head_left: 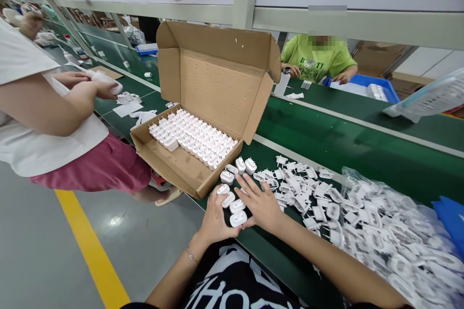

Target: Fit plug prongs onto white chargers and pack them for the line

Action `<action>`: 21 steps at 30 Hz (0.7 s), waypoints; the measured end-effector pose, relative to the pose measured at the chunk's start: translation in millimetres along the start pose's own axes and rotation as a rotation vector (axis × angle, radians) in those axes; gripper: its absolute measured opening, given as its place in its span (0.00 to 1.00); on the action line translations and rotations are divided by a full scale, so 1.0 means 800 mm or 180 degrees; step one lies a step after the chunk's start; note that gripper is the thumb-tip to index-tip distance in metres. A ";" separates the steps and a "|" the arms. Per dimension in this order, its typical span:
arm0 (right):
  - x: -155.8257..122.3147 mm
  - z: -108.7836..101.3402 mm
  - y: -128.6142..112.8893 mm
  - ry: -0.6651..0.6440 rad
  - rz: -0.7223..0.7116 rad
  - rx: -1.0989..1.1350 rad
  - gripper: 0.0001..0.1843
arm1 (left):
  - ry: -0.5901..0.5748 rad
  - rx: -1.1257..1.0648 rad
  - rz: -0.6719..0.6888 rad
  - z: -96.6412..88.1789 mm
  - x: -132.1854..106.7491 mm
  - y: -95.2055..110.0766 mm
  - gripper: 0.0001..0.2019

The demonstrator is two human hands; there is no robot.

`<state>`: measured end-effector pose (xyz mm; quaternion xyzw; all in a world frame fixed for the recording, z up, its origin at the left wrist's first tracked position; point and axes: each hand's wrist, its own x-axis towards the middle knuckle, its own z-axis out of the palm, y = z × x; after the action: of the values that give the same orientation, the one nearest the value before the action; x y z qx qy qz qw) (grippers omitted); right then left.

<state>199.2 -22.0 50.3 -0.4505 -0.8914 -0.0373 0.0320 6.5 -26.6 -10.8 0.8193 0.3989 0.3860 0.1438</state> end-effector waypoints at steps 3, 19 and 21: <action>-0.002 0.003 0.001 0.0100 -0.0149 -0.0212 0.59 | -0.0134 0.0031 -0.0069 -0.001 -0.004 -0.003 0.51; 0.002 -0.030 -0.001 -0.0215 -0.0321 0.0384 0.31 | -0.0356 -0.0394 -0.0992 -0.019 0.018 -0.012 0.31; 0.004 -0.034 0.000 -0.0265 -0.0351 0.0429 0.28 | -0.0307 -0.0365 -0.1104 -0.022 0.016 -0.004 0.28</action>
<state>198.0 -22.3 77.8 -0.3987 -0.9159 0.0399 0.0230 -3.4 -15.9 5.9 0.7462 0.5042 0.3378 0.2736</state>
